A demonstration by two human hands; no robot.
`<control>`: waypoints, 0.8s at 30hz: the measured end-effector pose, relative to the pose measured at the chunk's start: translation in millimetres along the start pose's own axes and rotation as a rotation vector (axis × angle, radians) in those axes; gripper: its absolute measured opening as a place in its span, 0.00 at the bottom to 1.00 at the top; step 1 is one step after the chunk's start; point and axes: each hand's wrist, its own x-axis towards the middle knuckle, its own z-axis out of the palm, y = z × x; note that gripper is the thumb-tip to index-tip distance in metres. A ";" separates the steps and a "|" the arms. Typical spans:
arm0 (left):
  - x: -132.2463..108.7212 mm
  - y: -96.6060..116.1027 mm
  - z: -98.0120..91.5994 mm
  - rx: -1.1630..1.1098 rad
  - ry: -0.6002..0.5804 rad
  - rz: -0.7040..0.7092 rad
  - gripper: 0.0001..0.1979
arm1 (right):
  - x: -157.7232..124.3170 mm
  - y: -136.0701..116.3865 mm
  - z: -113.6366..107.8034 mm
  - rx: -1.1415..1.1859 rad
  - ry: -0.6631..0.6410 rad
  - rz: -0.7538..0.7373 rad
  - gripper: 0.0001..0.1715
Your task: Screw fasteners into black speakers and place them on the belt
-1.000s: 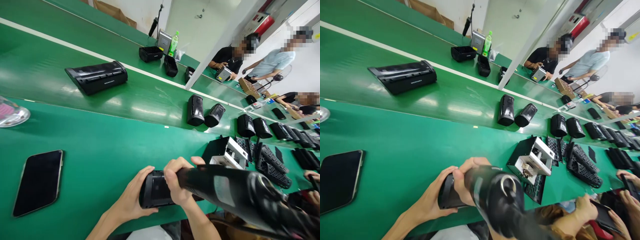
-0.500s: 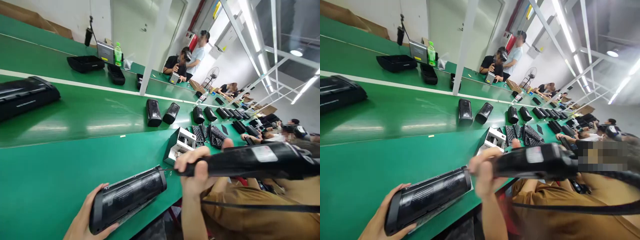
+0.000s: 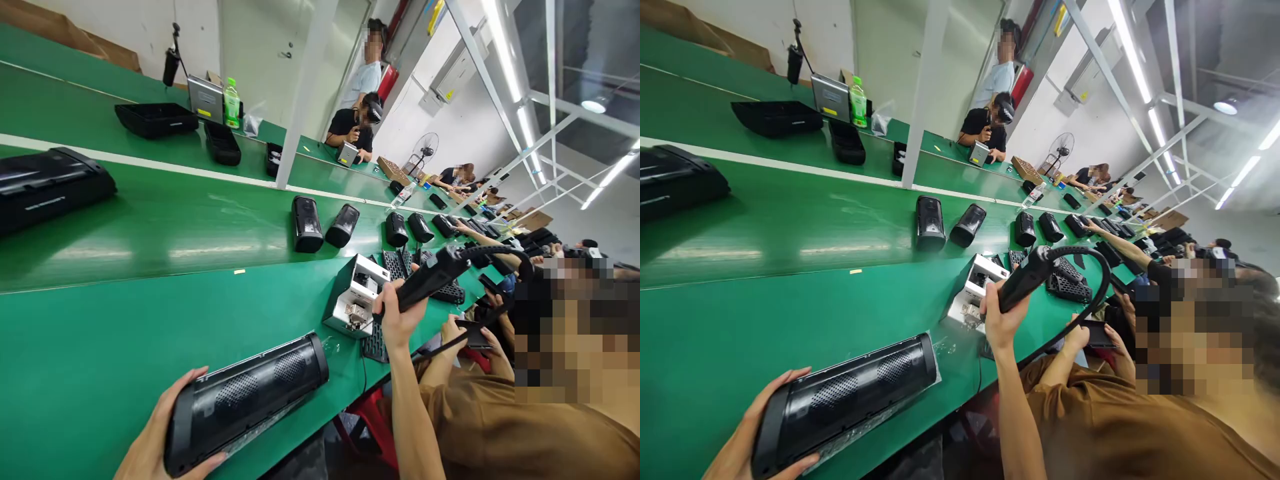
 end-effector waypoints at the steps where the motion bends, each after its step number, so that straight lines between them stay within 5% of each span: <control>1: -0.3 -0.5 0.0 0.002 -0.006 0.009 0.49 | -2.5 -9.3 1.0 0.020 -0.015 0.013 0.25; 5: 0.0 -3.6 -3.4 0.020 -0.071 0.110 0.51 | -18.3 -61.6 31.5 0.167 -0.051 0.044 0.15; 9: 2.6 -10.4 -8.4 0.051 -0.158 0.225 0.60 | -46.1 -107.7 102.5 0.472 -0.252 0.089 0.13; 14: 3.8 -13.2 -5.1 0.044 -0.134 0.289 0.73 | -81.6 -117.2 176.5 0.635 -0.465 0.119 0.33; 24: 4.5 -9.3 0.7 0.004 -0.113 0.333 0.72 | -94.6 -102.5 187.5 0.598 -0.485 0.191 0.32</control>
